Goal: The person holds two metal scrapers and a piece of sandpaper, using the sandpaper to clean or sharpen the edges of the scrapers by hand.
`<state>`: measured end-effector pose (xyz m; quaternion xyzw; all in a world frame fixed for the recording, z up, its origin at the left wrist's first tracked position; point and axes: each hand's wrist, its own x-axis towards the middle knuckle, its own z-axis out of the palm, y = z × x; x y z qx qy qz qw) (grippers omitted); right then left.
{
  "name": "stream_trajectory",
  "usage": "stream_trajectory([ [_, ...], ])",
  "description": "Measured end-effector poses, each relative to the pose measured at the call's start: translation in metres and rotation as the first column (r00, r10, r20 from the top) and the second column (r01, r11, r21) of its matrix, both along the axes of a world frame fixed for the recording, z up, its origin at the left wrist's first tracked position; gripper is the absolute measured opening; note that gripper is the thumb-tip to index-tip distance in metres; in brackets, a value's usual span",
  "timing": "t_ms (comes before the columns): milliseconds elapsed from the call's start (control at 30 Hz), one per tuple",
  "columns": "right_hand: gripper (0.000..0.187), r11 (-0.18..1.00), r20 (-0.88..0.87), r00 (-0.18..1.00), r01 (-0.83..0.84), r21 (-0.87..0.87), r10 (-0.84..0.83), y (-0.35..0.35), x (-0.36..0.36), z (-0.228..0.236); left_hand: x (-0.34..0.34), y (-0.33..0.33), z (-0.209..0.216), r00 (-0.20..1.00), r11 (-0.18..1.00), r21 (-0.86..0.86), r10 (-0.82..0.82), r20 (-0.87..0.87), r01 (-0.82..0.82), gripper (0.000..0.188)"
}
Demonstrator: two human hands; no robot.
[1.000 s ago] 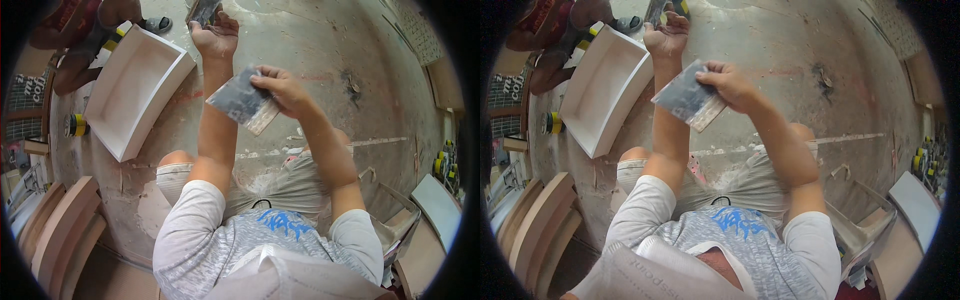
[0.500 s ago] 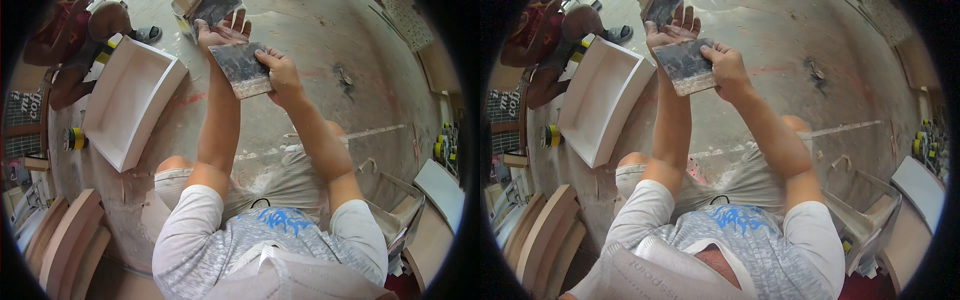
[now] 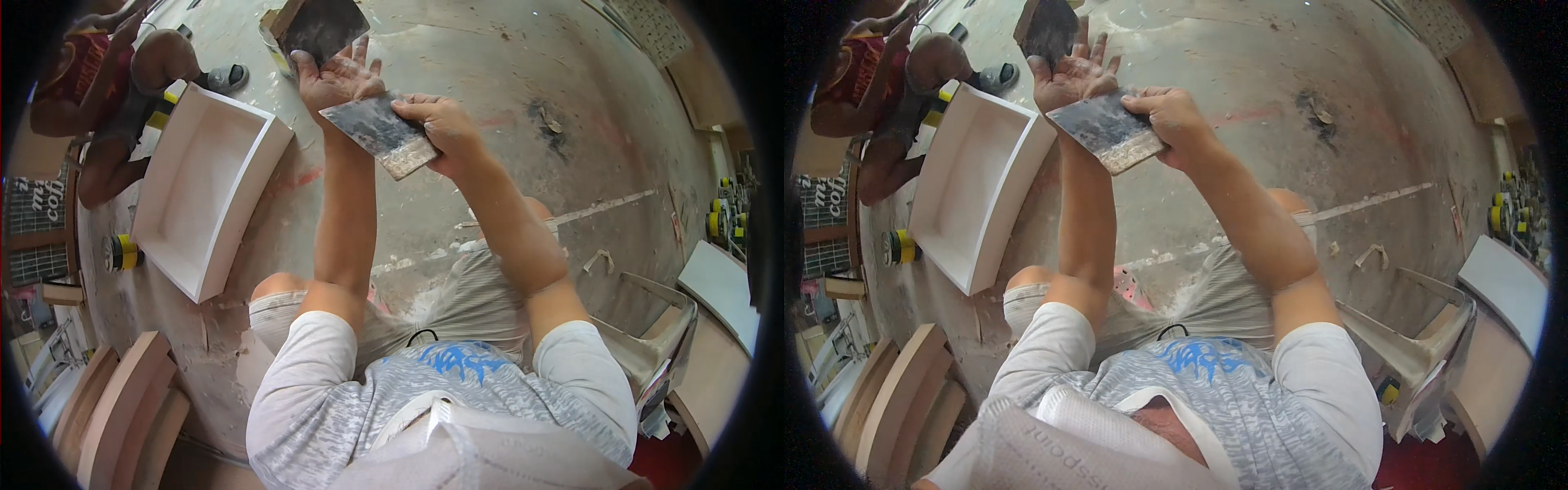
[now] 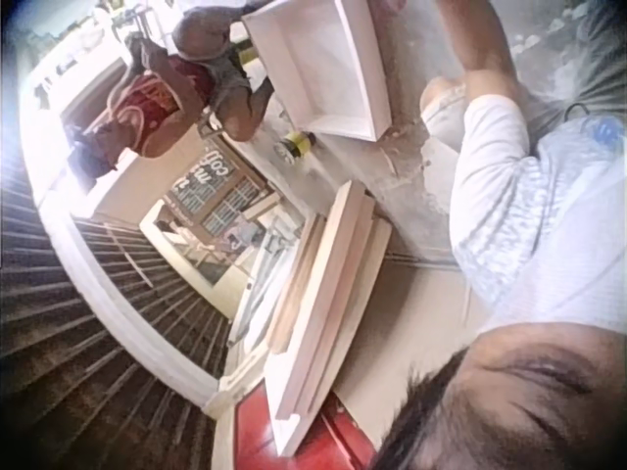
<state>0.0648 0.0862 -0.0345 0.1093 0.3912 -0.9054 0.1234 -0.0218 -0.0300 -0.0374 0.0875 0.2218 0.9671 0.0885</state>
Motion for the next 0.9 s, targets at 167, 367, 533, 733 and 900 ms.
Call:
stream_trajectory([
  [167,0.018,0.993,-0.009,0.992,0.122,0.0,-0.122,0.002,-0.011,-0.008,-0.018,-0.005,-0.023,0.878,0.861,0.219,-0.401,-0.262,0.459,0.079],
  [367,0.02,0.936,-0.315,0.934,-0.052,0.349,0.169,0.012,0.006,0.011,0.004,-0.004,0.01,0.996,0.991,-0.105,-0.089,-0.009,0.087,0.067],
  [533,0.018,0.881,-0.292,0.95,0.044,0.471,0.109,0.006,0.017,0.012,0.018,0.017,0.013,0.958,0.998,-0.051,-0.02,0.286,0.036,0.06],
  [733,0.018,0.976,-0.175,0.981,0.111,0.187,-0.078,-0.013,0.008,0.014,0.004,-0.006,-0.012,0.992,0.962,0.244,-0.117,-0.046,0.125,0.054],
  [900,0.024,0.981,-0.195,0.98,0.006,0.195,0.033,0.017,0.006,0.029,0.017,0.016,0.0,0.996,1.0,0.001,0.024,-0.082,-0.024,0.051],
])
